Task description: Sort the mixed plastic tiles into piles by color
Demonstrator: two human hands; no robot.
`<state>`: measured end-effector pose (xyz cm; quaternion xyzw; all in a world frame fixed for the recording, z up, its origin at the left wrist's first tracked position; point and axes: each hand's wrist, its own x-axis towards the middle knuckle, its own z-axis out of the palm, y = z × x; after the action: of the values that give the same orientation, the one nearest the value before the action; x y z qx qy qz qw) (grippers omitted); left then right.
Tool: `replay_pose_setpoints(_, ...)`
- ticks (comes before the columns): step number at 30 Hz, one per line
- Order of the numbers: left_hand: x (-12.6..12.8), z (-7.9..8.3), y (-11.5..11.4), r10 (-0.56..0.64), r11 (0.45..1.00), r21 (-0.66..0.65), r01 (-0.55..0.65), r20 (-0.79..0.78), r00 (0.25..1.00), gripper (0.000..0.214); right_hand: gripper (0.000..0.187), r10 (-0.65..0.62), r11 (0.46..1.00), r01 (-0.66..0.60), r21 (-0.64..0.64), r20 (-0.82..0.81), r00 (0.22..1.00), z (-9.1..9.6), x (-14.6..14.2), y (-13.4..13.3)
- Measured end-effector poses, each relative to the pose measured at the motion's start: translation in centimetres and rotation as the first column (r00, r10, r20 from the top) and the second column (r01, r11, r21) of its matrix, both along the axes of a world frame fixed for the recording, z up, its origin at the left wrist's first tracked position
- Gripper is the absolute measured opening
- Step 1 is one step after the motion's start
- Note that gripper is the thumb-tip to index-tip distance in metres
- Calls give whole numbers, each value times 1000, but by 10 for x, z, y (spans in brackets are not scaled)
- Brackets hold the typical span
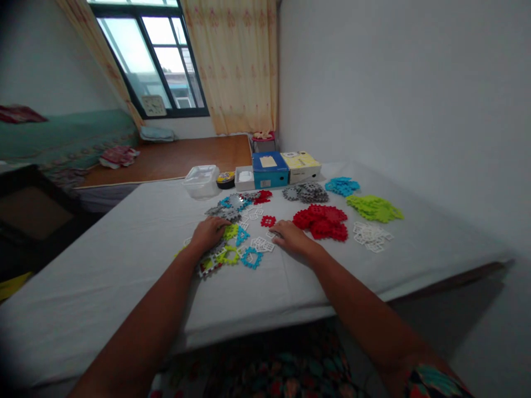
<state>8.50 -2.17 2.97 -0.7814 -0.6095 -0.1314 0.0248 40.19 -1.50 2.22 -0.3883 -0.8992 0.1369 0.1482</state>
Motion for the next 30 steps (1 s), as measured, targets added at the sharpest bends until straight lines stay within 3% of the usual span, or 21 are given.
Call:
replay_pose_setpoints(4,0,0,-1,8,1000,12,-8,10,1000,33,33,-113,992,115,51,-40,993,-12,-8,-2)
replay_pose_setpoints(9,-3,-2,-3,10,999,37,-11,30,999,33,31,-141,979,144,144,-30,990,-14,-20,2)
replay_pose_setpoints(15,-5,-4,1,25,995,93,-34,93,995,35,30,-279,933,296,202,-109,954,-23,-19,8)
replay_pose_setpoints(20,-5,0,1,4,991,133,-22,131,991,35,28,-282,916,338,216,-251,926,-7,-16,0)
replay_pose_setpoints(23,-7,2,2,-9,987,160,-14,146,989,33,27,-249,893,360,272,-367,896,9,2,-13)
replay_pose_setpoints(26,-10,3,4,0,980,195,-35,181,983,32,28,-330,771,556,311,-552,766,11,54,-31)
replay_pose_setpoints(30,-8,7,6,-36,981,193,5,160,986,32,31,-581,513,828,227,-618,530,-13,161,-51)
